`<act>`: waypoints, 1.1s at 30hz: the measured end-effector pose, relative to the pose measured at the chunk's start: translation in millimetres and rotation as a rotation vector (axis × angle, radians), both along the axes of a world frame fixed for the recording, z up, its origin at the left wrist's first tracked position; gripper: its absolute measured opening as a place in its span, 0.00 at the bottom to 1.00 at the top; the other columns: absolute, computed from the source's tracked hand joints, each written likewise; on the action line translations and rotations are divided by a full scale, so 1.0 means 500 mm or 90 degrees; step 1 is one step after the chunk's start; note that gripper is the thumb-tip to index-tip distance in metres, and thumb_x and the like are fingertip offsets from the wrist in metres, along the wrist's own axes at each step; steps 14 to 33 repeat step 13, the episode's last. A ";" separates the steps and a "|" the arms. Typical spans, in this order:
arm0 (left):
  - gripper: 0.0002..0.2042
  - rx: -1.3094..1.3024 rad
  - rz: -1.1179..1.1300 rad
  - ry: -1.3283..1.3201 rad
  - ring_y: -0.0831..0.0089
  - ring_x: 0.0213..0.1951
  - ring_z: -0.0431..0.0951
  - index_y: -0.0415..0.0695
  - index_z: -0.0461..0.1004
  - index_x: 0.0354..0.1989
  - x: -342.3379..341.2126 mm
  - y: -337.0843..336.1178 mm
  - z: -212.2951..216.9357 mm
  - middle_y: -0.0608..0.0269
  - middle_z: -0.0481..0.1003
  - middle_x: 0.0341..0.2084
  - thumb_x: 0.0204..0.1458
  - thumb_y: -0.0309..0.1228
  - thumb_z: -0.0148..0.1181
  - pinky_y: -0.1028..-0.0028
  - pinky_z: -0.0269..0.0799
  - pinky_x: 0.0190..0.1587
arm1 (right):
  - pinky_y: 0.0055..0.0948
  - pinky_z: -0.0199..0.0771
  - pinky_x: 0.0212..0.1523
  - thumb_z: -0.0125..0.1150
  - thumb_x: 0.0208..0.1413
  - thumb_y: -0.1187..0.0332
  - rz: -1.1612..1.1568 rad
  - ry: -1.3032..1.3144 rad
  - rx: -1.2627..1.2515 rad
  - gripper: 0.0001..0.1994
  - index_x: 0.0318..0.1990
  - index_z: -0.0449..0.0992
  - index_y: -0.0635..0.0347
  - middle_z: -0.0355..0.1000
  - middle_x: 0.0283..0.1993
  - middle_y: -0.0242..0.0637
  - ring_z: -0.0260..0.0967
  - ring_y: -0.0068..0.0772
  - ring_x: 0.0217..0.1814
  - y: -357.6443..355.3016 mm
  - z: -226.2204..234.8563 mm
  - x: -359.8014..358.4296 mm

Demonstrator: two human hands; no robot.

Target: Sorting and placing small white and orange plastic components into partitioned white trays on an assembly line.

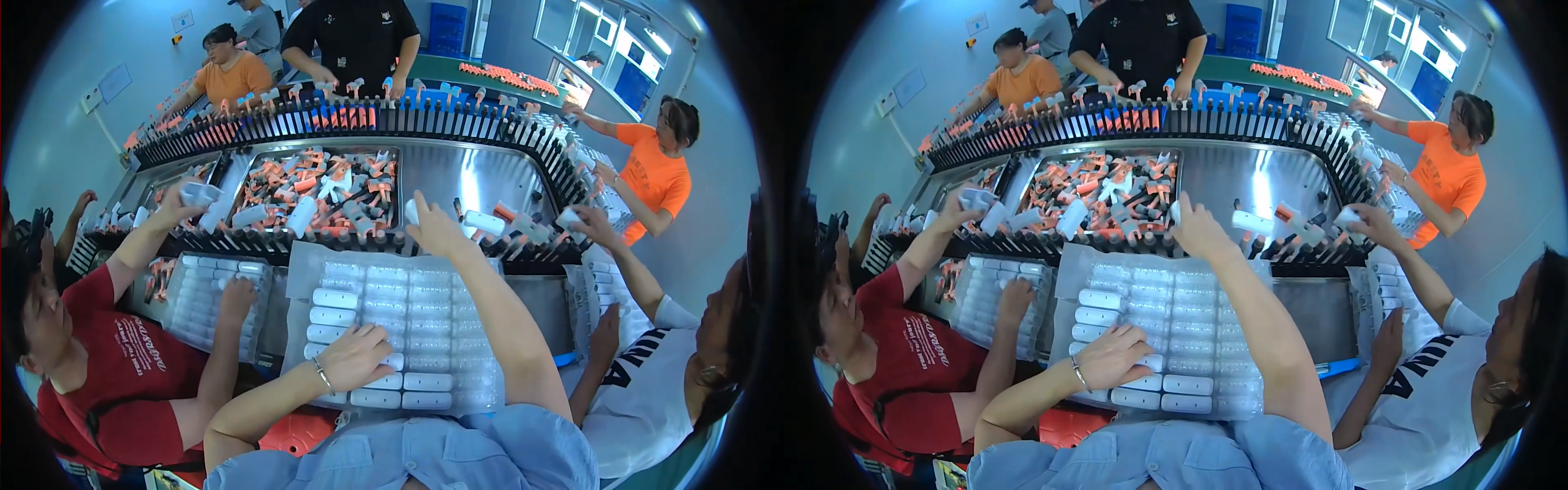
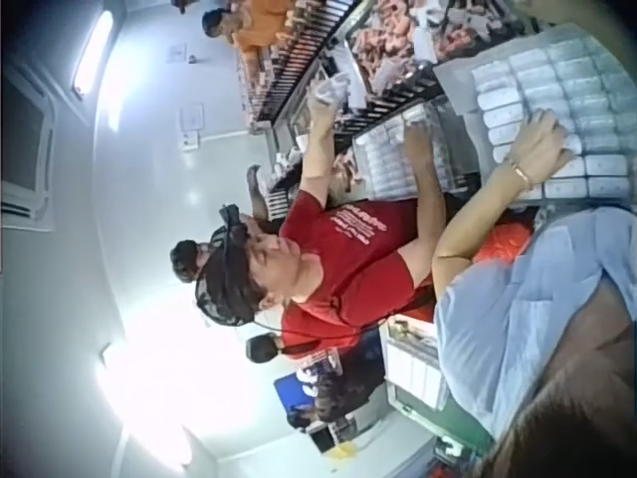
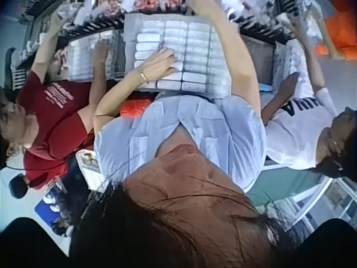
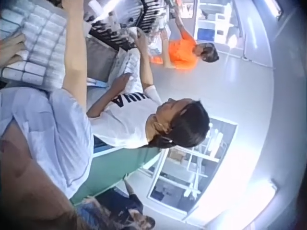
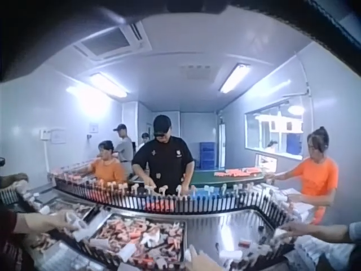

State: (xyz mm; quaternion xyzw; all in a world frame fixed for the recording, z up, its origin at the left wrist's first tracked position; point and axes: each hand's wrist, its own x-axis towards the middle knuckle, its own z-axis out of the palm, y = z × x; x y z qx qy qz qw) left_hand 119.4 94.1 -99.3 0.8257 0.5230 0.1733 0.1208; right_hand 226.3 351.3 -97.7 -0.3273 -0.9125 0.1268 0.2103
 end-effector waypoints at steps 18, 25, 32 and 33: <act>0.28 0.189 0.064 -0.117 0.53 0.44 0.73 0.41 0.65 0.48 -0.020 0.263 0.098 0.46 0.71 0.42 0.44 0.47 0.63 0.64 0.67 0.45 | 0.36 0.72 0.39 0.60 0.49 0.62 0.321 -0.091 -0.075 0.11 0.38 0.74 0.55 0.70 0.33 0.42 0.72 0.43 0.37 -0.353 0.027 0.230; 0.28 0.189 0.064 -0.117 0.53 0.44 0.73 0.41 0.65 0.48 -0.020 0.263 0.098 0.46 0.71 0.42 0.44 0.47 0.63 0.64 0.67 0.45 | 0.36 0.72 0.39 0.60 0.49 0.62 0.321 -0.091 -0.075 0.11 0.38 0.74 0.55 0.70 0.33 0.42 0.72 0.43 0.37 -0.353 0.027 0.230; 0.28 0.189 0.064 -0.117 0.53 0.44 0.73 0.41 0.65 0.48 -0.020 0.263 0.098 0.46 0.71 0.42 0.44 0.47 0.63 0.64 0.67 0.45 | 0.36 0.72 0.39 0.60 0.49 0.62 0.321 -0.091 -0.075 0.11 0.38 0.74 0.55 0.70 0.33 0.42 0.72 0.43 0.37 -0.353 0.027 0.230; 0.28 0.189 0.064 -0.117 0.53 0.44 0.73 0.41 0.65 0.48 -0.020 0.263 0.098 0.46 0.71 0.42 0.44 0.47 0.63 0.64 0.67 0.45 | 0.36 0.72 0.39 0.60 0.49 0.62 0.321 -0.091 -0.075 0.11 0.38 0.74 0.55 0.70 0.33 0.42 0.72 0.43 0.37 -0.353 0.027 0.230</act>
